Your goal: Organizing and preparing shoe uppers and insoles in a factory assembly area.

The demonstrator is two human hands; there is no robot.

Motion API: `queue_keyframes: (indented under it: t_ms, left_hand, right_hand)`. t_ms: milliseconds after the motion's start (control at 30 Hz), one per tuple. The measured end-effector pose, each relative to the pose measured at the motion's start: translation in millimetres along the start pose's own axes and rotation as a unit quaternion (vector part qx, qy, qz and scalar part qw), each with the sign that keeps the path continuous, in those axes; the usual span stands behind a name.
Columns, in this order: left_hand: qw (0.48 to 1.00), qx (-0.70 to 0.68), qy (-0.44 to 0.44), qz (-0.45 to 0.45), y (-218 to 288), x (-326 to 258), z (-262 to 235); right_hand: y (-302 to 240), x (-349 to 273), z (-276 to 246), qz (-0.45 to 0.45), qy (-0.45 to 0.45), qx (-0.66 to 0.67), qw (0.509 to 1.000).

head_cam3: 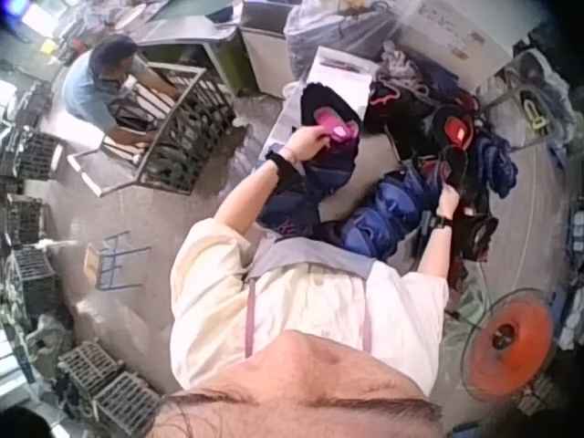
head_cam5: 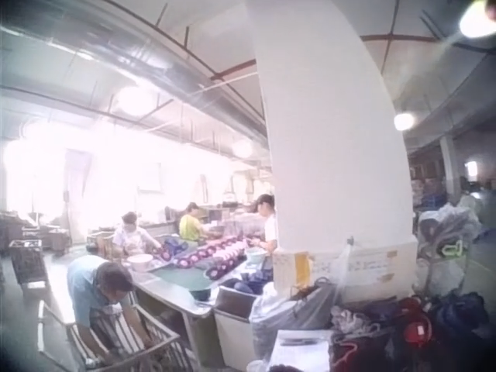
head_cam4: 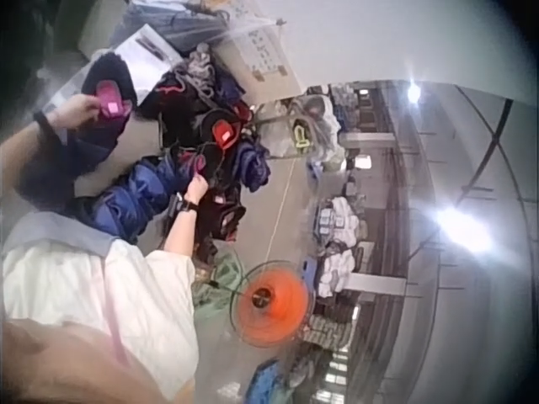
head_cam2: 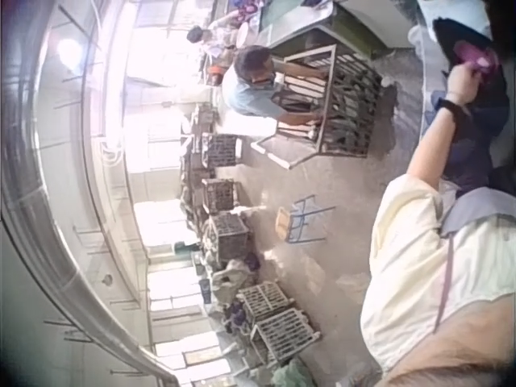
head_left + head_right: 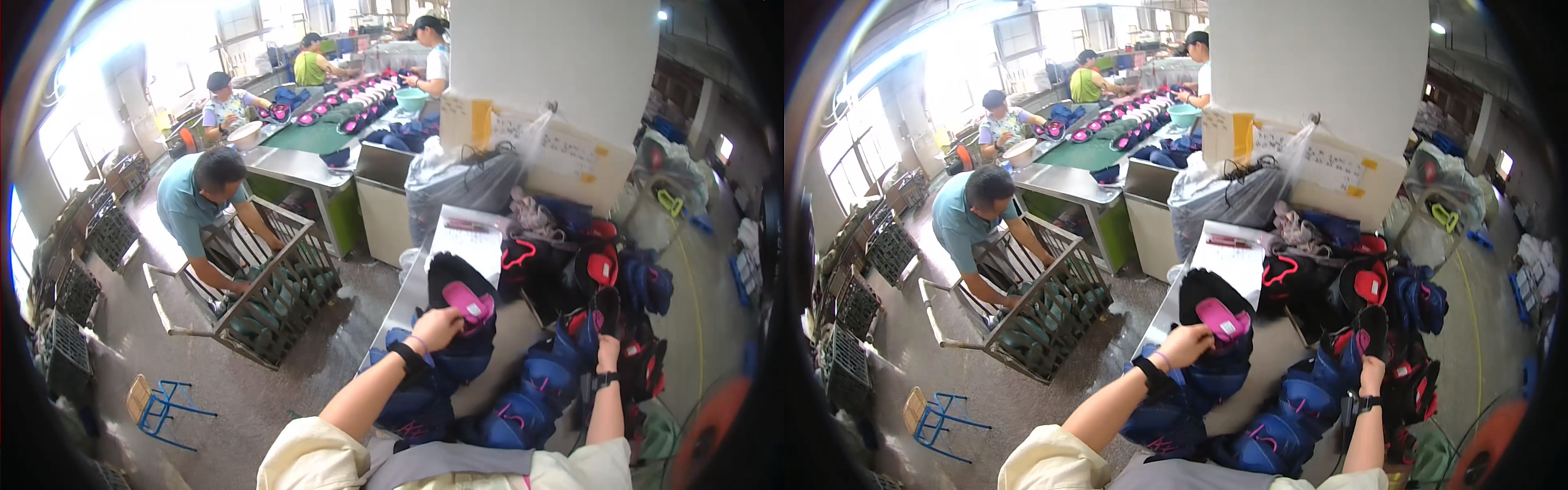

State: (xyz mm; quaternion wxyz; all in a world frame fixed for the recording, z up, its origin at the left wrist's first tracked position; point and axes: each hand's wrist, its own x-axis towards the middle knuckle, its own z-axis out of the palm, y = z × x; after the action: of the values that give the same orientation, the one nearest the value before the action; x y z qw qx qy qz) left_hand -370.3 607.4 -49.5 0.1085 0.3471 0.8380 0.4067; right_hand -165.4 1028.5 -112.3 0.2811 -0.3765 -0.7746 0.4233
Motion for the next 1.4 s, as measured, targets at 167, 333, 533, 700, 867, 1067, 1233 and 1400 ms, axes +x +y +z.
queue_keyframes:
  t_ms: [167, 333, 533, 700, 867, 1067, 1233, 1400]
  left_hand:
    - [0.998, -0.044, -0.022, -0.036, -12, -10, -6]
    - [0.992, -0.083, -0.002, -0.094, -16, -12, -29]
    - [0.992, -0.060, 0.021, -0.107, 9, -6, -25]
    - [0.990, -0.080, 0.032, -0.107, 15, -11, -22]
    - [0.993, 0.032, 0.097, 0.065, 24, -15, -15]
    - [0.986, 0.006, 0.144, 0.078, 21, -23, -22]
    - [0.977, -0.206, 0.058, 0.017, 39, -9, -36]
    - [0.980, 0.129, -0.144, 0.041, 5, 1, -18]
  right_hand:
    - [-13, -1, 18, -0.064, -0.088, 0.066, 0.992]
    - [-89, -8, 51, -0.038, -0.149, 0.212, 0.965]
    - [-98, -14, 65, -0.024, -0.136, -0.011, 0.990]
    - [-177, -78, 120, -0.271, -0.213, -0.054, 0.937]
    - [-187, -130, 189, -0.292, -0.410, 0.030, 0.864]
    - [-204, -140, 196, -0.219, -0.395, 0.043, 0.891]
    - [-227, -122, 195, -0.208, -0.338, 0.139, 0.907]
    - [-223, -128, 197, -0.044, -0.328, 0.255, 0.908]
